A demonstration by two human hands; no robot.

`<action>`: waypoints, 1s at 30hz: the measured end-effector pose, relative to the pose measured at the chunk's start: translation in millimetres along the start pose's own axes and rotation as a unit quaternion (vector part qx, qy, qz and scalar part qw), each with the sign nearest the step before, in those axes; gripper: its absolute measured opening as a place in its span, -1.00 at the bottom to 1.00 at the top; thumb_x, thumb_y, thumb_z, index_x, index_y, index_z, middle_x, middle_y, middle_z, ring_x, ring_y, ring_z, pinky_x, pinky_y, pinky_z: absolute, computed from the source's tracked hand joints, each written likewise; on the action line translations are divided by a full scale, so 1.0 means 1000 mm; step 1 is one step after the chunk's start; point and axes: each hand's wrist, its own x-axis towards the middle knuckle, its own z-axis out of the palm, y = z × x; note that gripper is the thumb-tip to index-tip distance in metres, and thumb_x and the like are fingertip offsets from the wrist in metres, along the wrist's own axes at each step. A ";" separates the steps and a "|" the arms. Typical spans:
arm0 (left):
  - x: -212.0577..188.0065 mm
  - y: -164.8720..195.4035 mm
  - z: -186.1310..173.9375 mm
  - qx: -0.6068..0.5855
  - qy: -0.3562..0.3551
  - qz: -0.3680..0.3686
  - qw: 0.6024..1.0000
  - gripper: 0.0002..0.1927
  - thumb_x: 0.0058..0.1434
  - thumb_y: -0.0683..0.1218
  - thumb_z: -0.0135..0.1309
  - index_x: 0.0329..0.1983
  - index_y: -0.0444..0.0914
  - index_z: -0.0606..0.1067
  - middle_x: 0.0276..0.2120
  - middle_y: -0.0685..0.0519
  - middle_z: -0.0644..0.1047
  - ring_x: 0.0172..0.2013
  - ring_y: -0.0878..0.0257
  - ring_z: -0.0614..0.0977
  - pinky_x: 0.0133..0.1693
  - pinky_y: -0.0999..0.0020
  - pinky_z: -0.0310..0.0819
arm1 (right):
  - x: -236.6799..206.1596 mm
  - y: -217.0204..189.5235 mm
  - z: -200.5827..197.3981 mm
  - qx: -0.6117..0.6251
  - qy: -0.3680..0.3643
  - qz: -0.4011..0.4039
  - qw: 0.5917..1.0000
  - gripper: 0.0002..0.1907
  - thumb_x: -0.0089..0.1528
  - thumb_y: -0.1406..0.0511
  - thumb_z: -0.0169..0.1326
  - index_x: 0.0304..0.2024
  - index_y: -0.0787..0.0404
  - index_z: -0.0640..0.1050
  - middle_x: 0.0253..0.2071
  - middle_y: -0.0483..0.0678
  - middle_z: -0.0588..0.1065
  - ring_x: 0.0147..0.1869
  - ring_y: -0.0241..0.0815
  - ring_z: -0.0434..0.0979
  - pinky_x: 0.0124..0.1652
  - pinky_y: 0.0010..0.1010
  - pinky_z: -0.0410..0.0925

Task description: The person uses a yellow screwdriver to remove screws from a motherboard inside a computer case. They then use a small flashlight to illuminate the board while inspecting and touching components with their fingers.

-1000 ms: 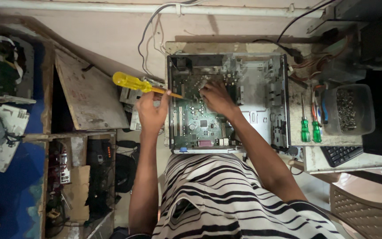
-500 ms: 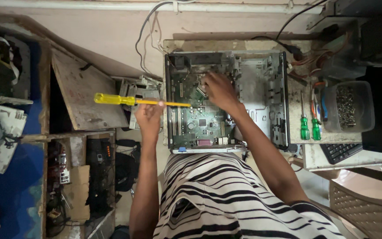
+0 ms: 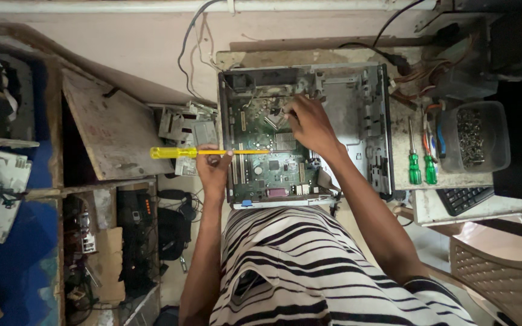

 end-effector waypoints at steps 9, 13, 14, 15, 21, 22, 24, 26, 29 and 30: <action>0.005 -0.010 -0.001 -0.068 0.025 -0.072 0.995 -0.78 0.29 -0.23 0.19 -0.02 -0.26 0.48 -0.23 0.15 0.53 -0.21 0.41 0.53 -0.10 0.51 0.43 | -0.003 0.002 -0.003 0.009 -0.001 -0.006 1.000 -0.81 0.19 0.53 0.13 -0.20 0.30 0.41 -0.24 0.13 0.45 -0.20 0.20 0.50 -0.21 -0.07 0.32; 0.006 -0.009 -0.001 -0.098 0.022 -0.056 0.993 -0.82 0.29 -0.22 0.20 -0.06 -0.28 0.49 -0.20 0.13 0.56 -0.16 0.38 0.55 -0.07 0.49 0.44 | -0.004 0.004 -0.002 0.014 -0.009 0.004 1.000 -0.81 0.20 0.53 0.12 -0.19 0.31 0.40 -0.24 0.14 0.46 -0.21 0.19 0.51 -0.22 -0.08 0.33; 0.005 -0.008 -0.001 -0.060 0.010 -0.056 0.997 -0.84 0.28 -0.22 0.21 -0.09 -0.29 0.52 -0.19 0.13 0.57 -0.17 0.38 0.55 -0.11 0.48 0.45 | -0.005 0.004 -0.002 0.017 -0.005 0.005 1.000 -0.81 0.20 0.52 0.12 -0.19 0.31 0.40 -0.23 0.13 0.47 -0.19 0.18 0.51 -0.21 -0.09 0.34; 0.004 -0.007 -0.001 -0.021 -0.001 -0.055 0.998 -0.86 0.27 -0.21 0.22 -0.12 -0.29 0.55 -0.18 0.13 0.57 -0.18 0.38 0.56 -0.14 0.47 0.46 | -0.005 0.005 -0.002 0.020 -0.002 0.007 1.000 -0.82 0.21 0.52 0.12 -0.18 0.30 0.41 -0.22 0.13 0.48 -0.18 0.18 0.52 -0.20 -0.09 0.34; -0.002 -0.003 0.003 0.017 -0.007 -0.026 1.000 -0.85 0.25 -0.23 0.25 -0.14 -0.30 0.56 -0.21 0.11 0.58 -0.19 0.35 0.56 -0.14 0.44 0.50 | -0.008 0.009 0.000 0.008 -0.002 0.031 0.999 -0.84 0.22 0.51 0.12 -0.18 0.30 0.43 -0.22 0.12 0.50 -0.18 0.18 0.53 -0.19 -0.09 0.35; -0.003 -0.003 0.003 0.026 -0.003 -0.014 1.000 -0.82 0.24 -0.25 0.26 -0.11 -0.31 0.55 -0.21 0.10 0.58 -0.18 0.34 0.56 -0.11 0.43 0.50 | -0.008 0.009 0.000 0.006 0.002 0.027 1.000 -0.84 0.22 0.51 0.12 -0.18 0.31 0.43 -0.22 0.12 0.50 -0.18 0.18 0.53 -0.19 -0.08 0.35; -0.003 -0.002 0.003 0.008 0.012 -0.061 0.998 -0.70 0.25 -0.25 0.24 0.02 -0.28 0.48 -0.19 0.09 0.56 -0.18 0.32 0.57 -0.15 0.41 0.48 | -0.009 0.009 0.000 -0.009 0.007 0.022 1.000 -0.85 0.22 0.50 0.13 -0.19 0.30 0.44 -0.24 0.13 0.49 -0.18 0.20 0.51 -0.19 -0.06 0.33; -0.004 -0.002 0.001 -0.025 0.018 -0.076 0.997 -0.57 0.23 -0.27 0.22 0.13 -0.25 0.38 -0.14 0.09 0.53 -0.15 0.31 0.57 -0.15 0.40 0.47 | -0.009 0.009 0.001 -0.007 0.005 0.029 1.000 -0.86 0.23 0.49 0.14 -0.20 0.30 0.44 -0.24 0.12 0.49 -0.18 0.20 0.51 -0.18 -0.06 0.33; -0.004 0.001 -0.006 -0.093 0.014 -0.056 0.994 -0.43 0.20 -0.31 0.22 0.21 -0.23 0.26 -0.05 0.08 0.48 -0.08 0.30 0.54 -0.04 0.39 0.47 | -0.009 0.008 0.001 0.008 -0.005 0.045 0.999 -0.86 0.23 0.49 0.13 -0.20 0.29 0.44 -0.24 0.11 0.49 -0.17 0.18 0.50 -0.17 -0.07 0.33; -0.004 0.001 -0.008 -0.112 0.013 -0.052 0.992 -0.43 0.21 -0.32 0.21 0.22 -0.24 0.25 -0.04 0.06 0.48 -0.07 0.30 0.53 0.01 0.38 0.45 | -0.009 0.008 0.002 0.005 -0.004 0.042 0.999 -0.85 0.23 0.49 0.13 -0.20 0.29 0.44 -0.23 0.12 0.49 -0.16 0.19 0.50 -0.16 -0.06 0.32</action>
